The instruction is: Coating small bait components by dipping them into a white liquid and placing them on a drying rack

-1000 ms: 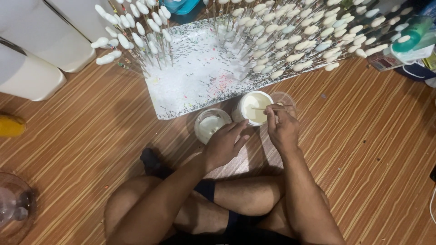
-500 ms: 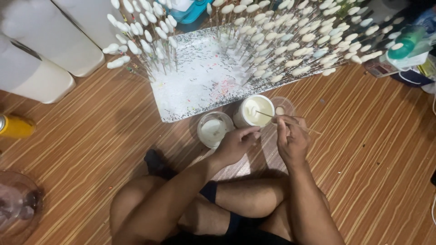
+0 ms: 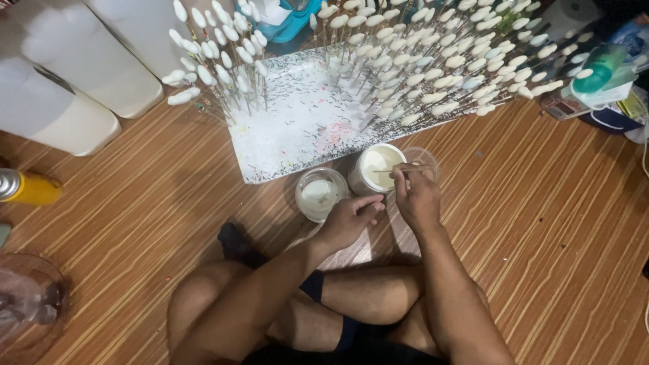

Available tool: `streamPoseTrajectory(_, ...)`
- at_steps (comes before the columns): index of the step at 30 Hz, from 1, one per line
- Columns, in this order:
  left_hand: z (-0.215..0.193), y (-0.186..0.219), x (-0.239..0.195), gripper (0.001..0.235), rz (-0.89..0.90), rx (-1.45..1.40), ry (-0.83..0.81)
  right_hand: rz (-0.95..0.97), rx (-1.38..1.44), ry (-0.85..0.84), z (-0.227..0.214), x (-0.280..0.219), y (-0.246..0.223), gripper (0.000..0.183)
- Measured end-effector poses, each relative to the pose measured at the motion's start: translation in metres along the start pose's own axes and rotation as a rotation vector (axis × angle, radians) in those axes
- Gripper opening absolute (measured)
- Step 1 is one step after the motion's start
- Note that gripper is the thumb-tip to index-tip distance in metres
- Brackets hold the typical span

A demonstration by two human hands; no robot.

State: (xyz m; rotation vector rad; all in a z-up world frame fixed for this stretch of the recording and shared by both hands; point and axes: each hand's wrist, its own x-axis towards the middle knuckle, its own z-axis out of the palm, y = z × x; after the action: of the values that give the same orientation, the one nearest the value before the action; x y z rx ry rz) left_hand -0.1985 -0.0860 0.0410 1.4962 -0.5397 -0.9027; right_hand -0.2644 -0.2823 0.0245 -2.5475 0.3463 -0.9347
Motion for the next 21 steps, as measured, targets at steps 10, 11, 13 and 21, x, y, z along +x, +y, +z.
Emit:
streamPoseTrajectory(10, 0.005, -0.015, 0.008, 0.038, -0.012, -0.058, -0.029, 0.0, 0.026, 0.017, 0.002, -0.009, 0.013, 0.01)
streamPoseTrajectory(11, 0.006, -0.013, 0.007, 0.037, -0.018, -0.067, -0.027, -0.006, 0.023, 0.015, 0.003, -0.009, 0.012, 0.012)
streamPoseTrajectory(13, 0.005, -0.011, 0.006, 0.036, -0.021, -0.073, -0.02, -0.015, 0.026, 0.014, -0.004, -0.005, 0.002, 0.013)
streamPoseTrajectory(21, 0.027, 0.021, 0.023, 0.046, -0.208, -0.578, 0.113, -0.053, -0.032, 0.124, -0.031, -0.035, -0.004, 0.007)
